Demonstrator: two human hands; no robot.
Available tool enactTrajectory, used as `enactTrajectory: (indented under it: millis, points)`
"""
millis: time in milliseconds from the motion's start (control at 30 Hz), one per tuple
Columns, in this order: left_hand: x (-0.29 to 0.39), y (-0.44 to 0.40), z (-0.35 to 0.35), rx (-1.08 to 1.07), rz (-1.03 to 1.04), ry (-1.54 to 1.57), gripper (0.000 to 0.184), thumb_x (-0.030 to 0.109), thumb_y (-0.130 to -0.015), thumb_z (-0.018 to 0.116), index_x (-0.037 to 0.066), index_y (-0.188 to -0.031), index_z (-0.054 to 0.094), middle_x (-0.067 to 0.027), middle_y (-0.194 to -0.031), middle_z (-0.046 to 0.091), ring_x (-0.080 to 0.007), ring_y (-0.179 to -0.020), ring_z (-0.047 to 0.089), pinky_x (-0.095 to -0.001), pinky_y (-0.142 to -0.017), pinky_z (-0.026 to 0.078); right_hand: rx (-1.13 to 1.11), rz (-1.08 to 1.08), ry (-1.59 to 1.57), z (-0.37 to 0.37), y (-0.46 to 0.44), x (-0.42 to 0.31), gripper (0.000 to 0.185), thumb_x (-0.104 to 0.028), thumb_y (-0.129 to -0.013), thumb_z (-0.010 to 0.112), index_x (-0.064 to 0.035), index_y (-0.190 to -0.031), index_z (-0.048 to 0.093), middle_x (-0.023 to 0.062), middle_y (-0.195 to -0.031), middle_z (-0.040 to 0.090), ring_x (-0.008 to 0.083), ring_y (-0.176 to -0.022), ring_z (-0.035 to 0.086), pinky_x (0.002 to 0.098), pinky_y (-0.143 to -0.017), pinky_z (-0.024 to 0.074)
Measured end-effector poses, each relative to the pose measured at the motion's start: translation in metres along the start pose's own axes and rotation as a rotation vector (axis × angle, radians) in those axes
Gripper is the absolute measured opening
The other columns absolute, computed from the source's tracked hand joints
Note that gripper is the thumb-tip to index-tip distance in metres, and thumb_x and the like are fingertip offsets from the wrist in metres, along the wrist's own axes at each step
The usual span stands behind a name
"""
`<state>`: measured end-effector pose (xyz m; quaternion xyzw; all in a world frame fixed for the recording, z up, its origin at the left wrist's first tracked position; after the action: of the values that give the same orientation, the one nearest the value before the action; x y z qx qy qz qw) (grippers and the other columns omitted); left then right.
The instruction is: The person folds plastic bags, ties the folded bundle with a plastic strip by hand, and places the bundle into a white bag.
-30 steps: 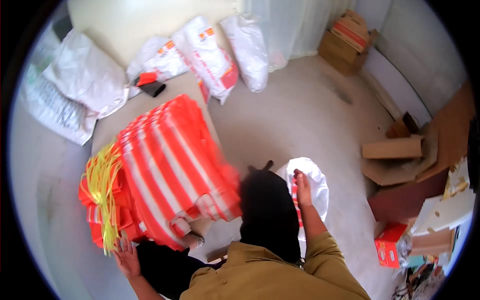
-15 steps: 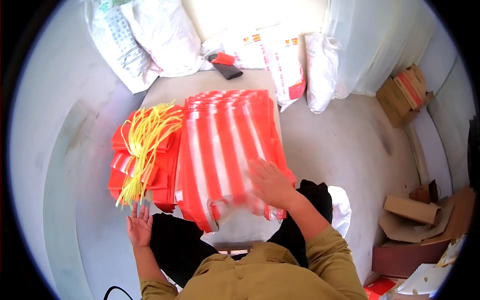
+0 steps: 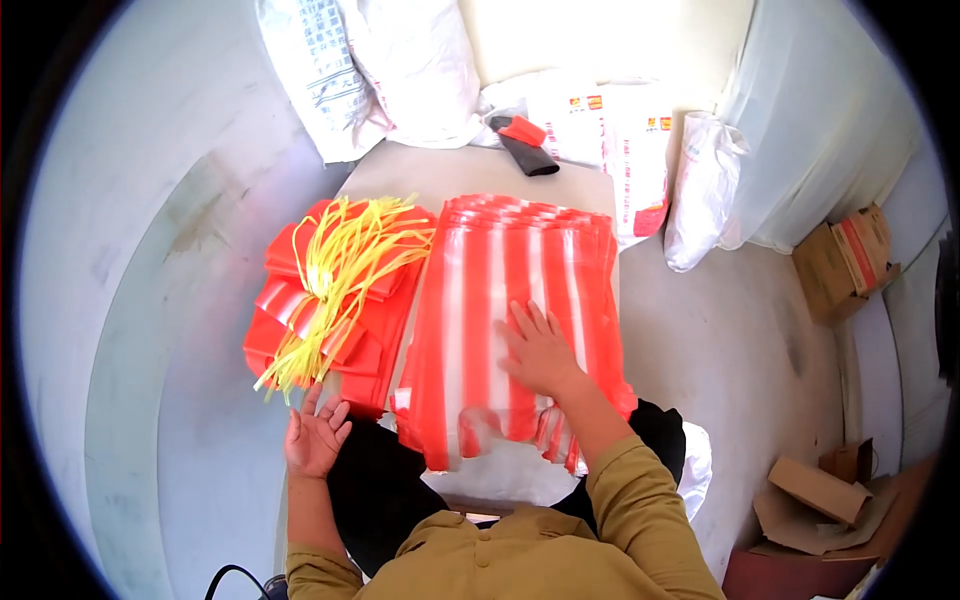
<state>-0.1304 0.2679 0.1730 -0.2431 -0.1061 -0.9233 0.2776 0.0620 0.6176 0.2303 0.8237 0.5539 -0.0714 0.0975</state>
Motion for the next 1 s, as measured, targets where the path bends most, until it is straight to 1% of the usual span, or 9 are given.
enactTrajectory:
  millis: [200,367,500,767,1000]
  points:
    - [0.000,-0.002,-0.004,0.021,-0.004,0.034,0.068,0.052,-0.108,0.047,0.014,-0.161,0.032,-0.0217,-0.148,0.055,-0.0384,-0.136,0.055,-0.0543,-0.106,0.052,0.052,0.029,0.013,-0.007,-0.010,-0.001,0.070,-0.047,-0.099,0.060,-0.0204,-0.160,0.040,0.0164,-0.173,0.018,0.0385,-0.160,0.011,0.0553,-0.129,0.0121]
    - [-0.001,-0.006,0.005,0.001,-0.011,0.045,0.068,0.052,-0.108,0.046,0.013,-0.162,0.030,-0.0227,-0.149,0.053,-0.0387,-0.136,0.055,-0.0537,-0.106,0.053,0.138,0.030,-0.022,-0.006,-0.023,0.004,0.070,-0.046,-0.097,0.061,-0.0186,-0.159,0.041,0.0185,-0.171,0.022,0.0416,-0.159,0.012,0.0576,-0.128,0.0132]
    - [-0.002,-0.007,0.011,-0.013,-0.010,0.045,0.070,0.051,-0.108,0.046,0.013,-0.163,0.028,-0.0232,-0.149,0.053,-0.0389,-0.137,0.054,-0.0535,-0.106,0.052,0.073,0.072,0.019,-0.006,-0.030,0.002,0.074,-0.050,-0.099,0.059,-0.0167,-0.161,0.037,0.0174,-0.172,0.019,0.0429,-0.159,0.010,0.0600,-0.127,0.0107]
    - [-0.004,-0.008,0.015,-0.047,-0.033,0.038,0.072,0.051,-0.106,0.050,0.013,-0.163,0.028,-0.0232,-0.148,0.053,-0.0397,-0.137,0.055,-0.0534,-0.106,0.052,0.100,0.111,0.038,-0.001,-0.042,0.009,0.074,-0.050,-0.099,0.059,-0.0168,-0.161,0.038,0.0159,-0.172,0.019,0.0407,-0.160,0.010,0.0565,-0.129,0.0077]
    - [-0.004,-0.008,0.007,-0.019,-0.036,0.040,0.074,0.052,-0.105,0.053,0.013,-0.163,0.029,-0.0232,-0.148,0.054,-0.0402,-0.134,0.056,-0.0534,-0.105,0.053,0.084,0.146,0.018,-0.001,-0.047,0.010,0.074,-0.051,-0.099,0.058,-0.0167,-0.161,0.039,0.0153,-0.173,0.018,0.0383,-0.160,0.009,0.0557,-0.129,0.0040]
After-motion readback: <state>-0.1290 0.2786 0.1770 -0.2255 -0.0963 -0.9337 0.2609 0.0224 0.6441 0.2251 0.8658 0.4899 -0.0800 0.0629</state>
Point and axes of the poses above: each hand's wrist, its own y-axis away from the middle knuckle, its own z-axis out of the palm, x = y × z, the point moved 10 cm from there along -y, towards the middle knuckle
